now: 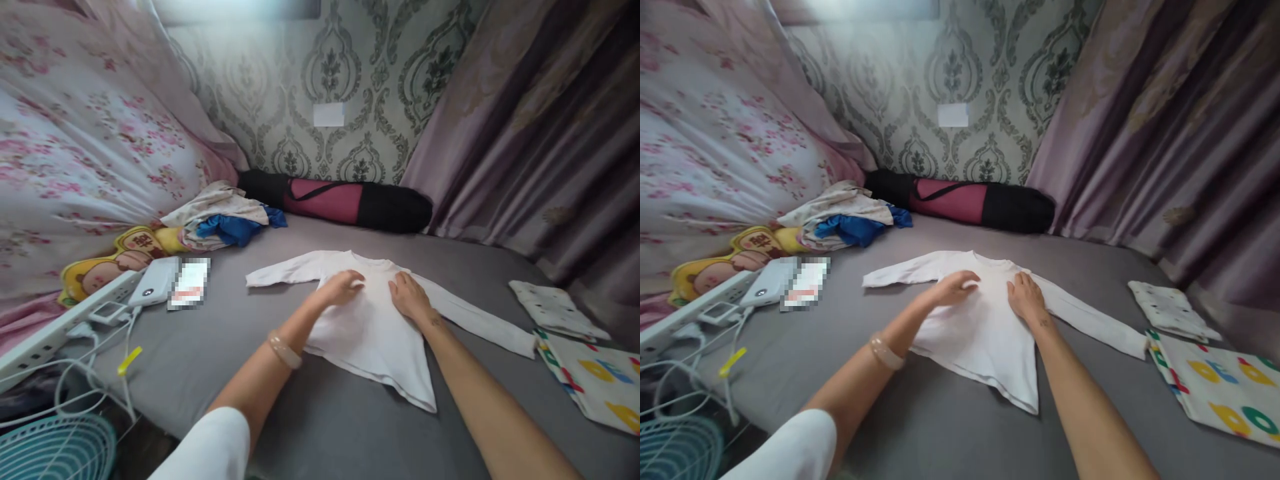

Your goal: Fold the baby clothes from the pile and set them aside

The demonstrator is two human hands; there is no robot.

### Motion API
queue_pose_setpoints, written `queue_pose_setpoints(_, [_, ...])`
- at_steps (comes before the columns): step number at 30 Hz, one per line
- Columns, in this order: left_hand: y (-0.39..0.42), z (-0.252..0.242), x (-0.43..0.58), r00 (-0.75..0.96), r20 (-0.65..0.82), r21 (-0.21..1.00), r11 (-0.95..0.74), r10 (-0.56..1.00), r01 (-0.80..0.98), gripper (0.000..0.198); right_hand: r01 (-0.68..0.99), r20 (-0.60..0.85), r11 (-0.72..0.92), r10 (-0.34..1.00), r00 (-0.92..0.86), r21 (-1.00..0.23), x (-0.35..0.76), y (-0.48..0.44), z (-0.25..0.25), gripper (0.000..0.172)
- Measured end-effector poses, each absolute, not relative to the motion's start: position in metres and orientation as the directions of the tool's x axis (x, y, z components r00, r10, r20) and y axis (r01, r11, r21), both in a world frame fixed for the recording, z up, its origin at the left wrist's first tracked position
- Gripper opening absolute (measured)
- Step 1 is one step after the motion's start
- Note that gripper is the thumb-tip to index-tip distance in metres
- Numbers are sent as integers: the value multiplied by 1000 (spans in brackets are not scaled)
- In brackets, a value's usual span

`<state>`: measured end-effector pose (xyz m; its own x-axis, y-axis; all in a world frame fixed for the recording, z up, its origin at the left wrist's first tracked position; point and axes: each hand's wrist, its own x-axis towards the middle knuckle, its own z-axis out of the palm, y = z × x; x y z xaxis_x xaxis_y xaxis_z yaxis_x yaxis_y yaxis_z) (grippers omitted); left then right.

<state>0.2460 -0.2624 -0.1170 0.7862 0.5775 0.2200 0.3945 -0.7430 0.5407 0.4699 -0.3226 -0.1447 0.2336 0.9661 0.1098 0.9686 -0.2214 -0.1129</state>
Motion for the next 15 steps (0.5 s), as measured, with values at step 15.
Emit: queue_pose_setpoints(15, [-186,-143,28,-120,-64,405,135,991,904,27,992,54,-101,993,105,-74,408,-285,-108,31])
